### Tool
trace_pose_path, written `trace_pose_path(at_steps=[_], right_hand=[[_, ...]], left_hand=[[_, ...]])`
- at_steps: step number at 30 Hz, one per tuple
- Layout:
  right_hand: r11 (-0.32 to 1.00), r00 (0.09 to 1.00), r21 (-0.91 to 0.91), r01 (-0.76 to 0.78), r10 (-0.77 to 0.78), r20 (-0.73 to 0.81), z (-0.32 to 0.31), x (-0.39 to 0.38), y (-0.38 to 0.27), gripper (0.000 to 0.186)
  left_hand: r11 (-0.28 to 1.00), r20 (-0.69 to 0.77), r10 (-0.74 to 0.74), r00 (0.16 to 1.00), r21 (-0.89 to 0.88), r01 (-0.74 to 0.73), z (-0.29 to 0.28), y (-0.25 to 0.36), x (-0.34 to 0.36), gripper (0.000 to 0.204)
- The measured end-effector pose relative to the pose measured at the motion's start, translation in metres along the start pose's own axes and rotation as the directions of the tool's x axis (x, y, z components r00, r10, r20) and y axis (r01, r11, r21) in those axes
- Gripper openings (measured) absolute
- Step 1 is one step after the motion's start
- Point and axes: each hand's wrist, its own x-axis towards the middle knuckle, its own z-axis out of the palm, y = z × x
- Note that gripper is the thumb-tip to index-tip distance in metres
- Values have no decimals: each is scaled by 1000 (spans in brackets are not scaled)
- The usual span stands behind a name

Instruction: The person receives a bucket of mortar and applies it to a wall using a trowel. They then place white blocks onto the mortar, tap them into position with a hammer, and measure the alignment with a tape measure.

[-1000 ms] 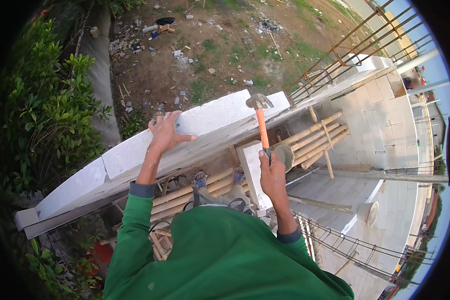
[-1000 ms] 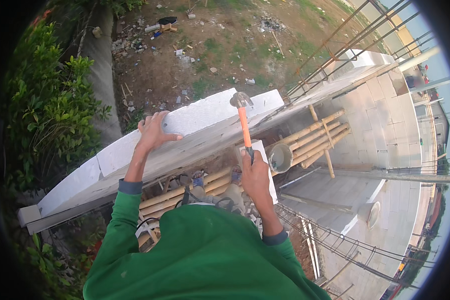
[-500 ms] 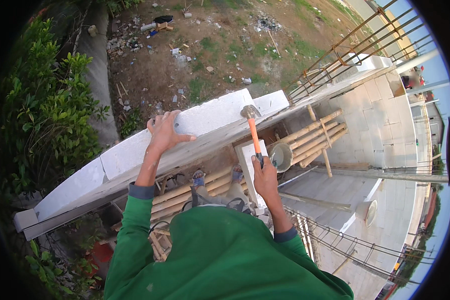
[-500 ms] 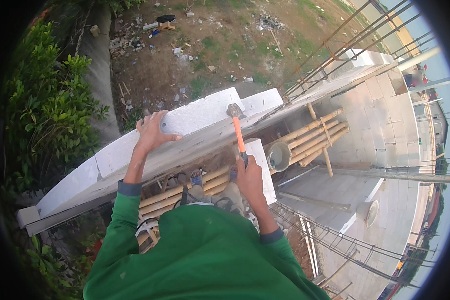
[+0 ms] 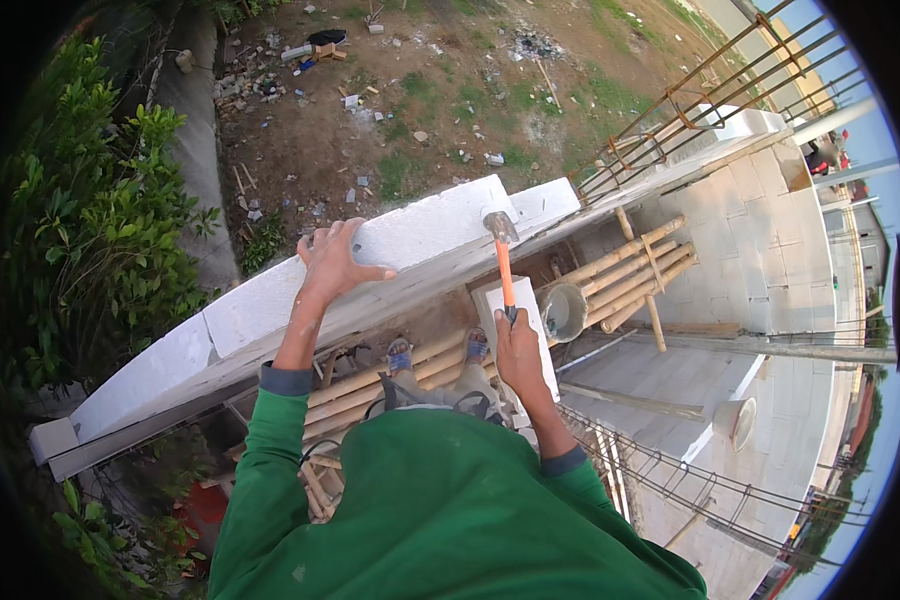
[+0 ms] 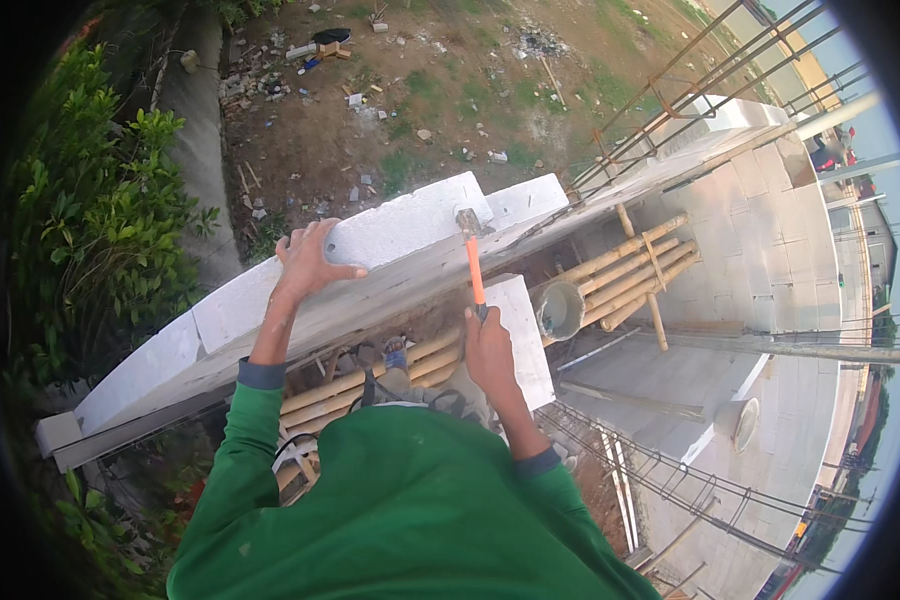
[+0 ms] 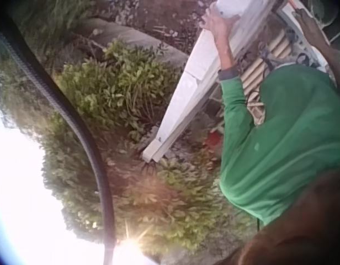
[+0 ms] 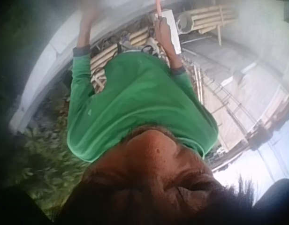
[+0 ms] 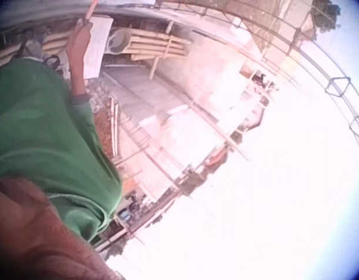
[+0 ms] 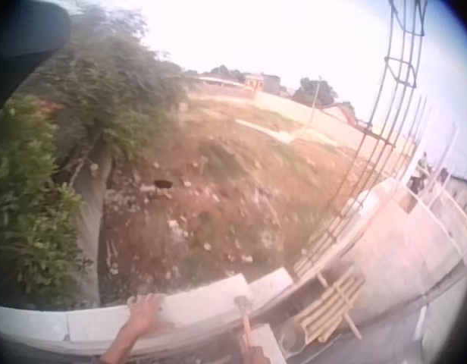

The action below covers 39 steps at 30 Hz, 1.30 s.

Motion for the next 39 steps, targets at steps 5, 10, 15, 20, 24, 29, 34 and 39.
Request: trace_pose_path(at_steps=[5,10,15,20,24,29,34,39], right_hand=[[980,967,128,150,-119,-224,0,-10,-7,52],[888,952,362,283,-215,-218,-19,-32,-43,49],[751,814,336,569,-456,-360,-5,-35,-68,41],[986,984,63,155,-160,80,43,-33,-12,47],[954,973,191,230,-227,-38,43,-39,-13,48],[877,950,365,313,-284,-134,21,-53,-57,48],[931,960,232,281,-270,-79,46,-42,-22,50],[959,988,244,146,-154,14,17,-50,-35,56]], left_hand=[[999,17,-3,1000,-48,3,-6,5,-2,127],[999,13,-11,1000,-45,11,-5,1,-2,127],[998,6,-16,1000,-61,17,-1,2,-4,127],[999,-5,-22,1000,-42,21,3,2,-1,125],[996,-29,7,1000,-93,-9,-1,1,-3,122],[995,-13,8,1000,-102,-9,-9,3,-8,119],[996,-8,-8,1000,-94,7,-7,5,-6,121],[997,17,-36,999,-70,37,-9,8,-5,123]])
